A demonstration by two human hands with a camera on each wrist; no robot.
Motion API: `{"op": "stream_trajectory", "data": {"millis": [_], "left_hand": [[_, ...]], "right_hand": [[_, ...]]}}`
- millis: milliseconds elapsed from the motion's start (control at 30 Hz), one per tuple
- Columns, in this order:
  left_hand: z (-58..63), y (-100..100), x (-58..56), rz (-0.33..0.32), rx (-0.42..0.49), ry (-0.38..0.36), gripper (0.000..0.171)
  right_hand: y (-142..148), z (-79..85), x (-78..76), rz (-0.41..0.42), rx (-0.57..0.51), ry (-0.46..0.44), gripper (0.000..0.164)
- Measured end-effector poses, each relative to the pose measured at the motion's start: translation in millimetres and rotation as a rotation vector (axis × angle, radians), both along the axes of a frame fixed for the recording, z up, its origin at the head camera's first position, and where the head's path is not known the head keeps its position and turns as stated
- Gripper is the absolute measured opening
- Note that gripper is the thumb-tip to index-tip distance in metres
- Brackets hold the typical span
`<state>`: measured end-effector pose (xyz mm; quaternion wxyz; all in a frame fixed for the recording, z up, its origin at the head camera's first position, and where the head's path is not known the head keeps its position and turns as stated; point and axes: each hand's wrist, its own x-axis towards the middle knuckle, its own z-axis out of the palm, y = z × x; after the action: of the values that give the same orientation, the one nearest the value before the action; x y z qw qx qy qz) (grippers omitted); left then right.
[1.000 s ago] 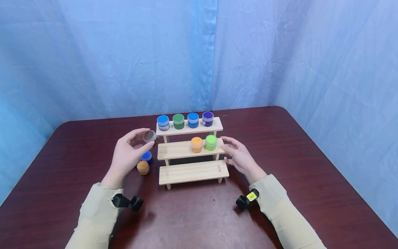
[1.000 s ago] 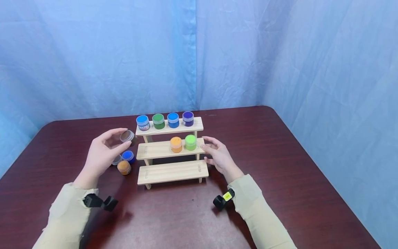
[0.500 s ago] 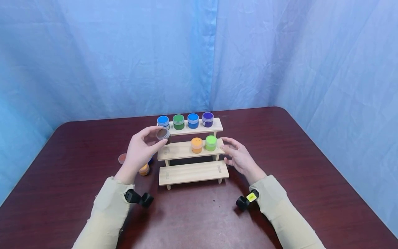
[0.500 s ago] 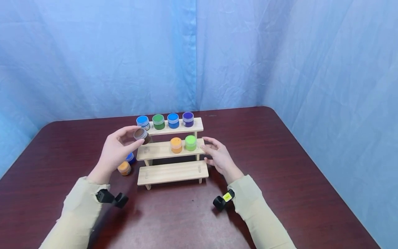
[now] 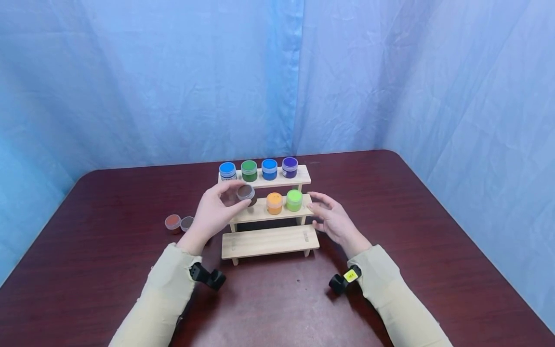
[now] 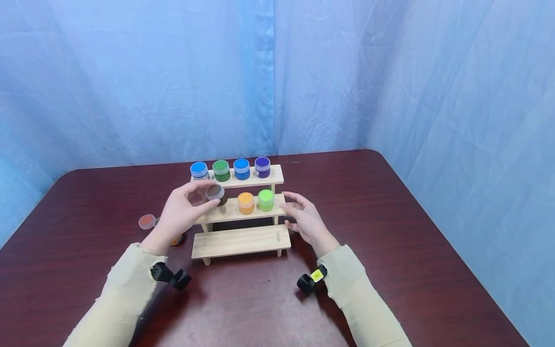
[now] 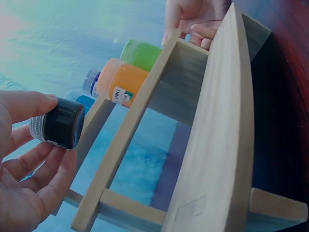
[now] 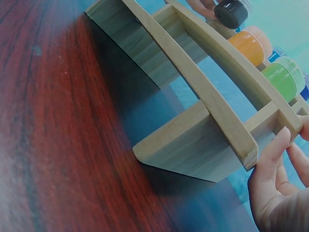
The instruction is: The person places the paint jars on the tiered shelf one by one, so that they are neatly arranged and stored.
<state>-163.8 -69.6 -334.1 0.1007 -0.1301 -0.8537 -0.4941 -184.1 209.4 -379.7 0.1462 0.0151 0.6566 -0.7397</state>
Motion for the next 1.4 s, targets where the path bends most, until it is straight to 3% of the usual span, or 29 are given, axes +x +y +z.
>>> {"op": "stream_trajectory", "data": {"millis": [267,500,1400], "left_hand": [[-3.8,6,-1.6,-0.057,0.014,-0.069,0.041],[-7.3,8,-2.2,-0.063,0.032,-0.111,0.042],[-10.8,13,-2.1,-0.088,-0.024,-0.098,0.039]], "right_hand": [[0,-0.4,-0.7,0.003,-0.002,0.002,0.051],[1,-1.9,-2.2,-0.005,0.005,-0.004,0.049],[2,-1.7,-1.7,-0.002,0.005,0.005,0.049]]}}
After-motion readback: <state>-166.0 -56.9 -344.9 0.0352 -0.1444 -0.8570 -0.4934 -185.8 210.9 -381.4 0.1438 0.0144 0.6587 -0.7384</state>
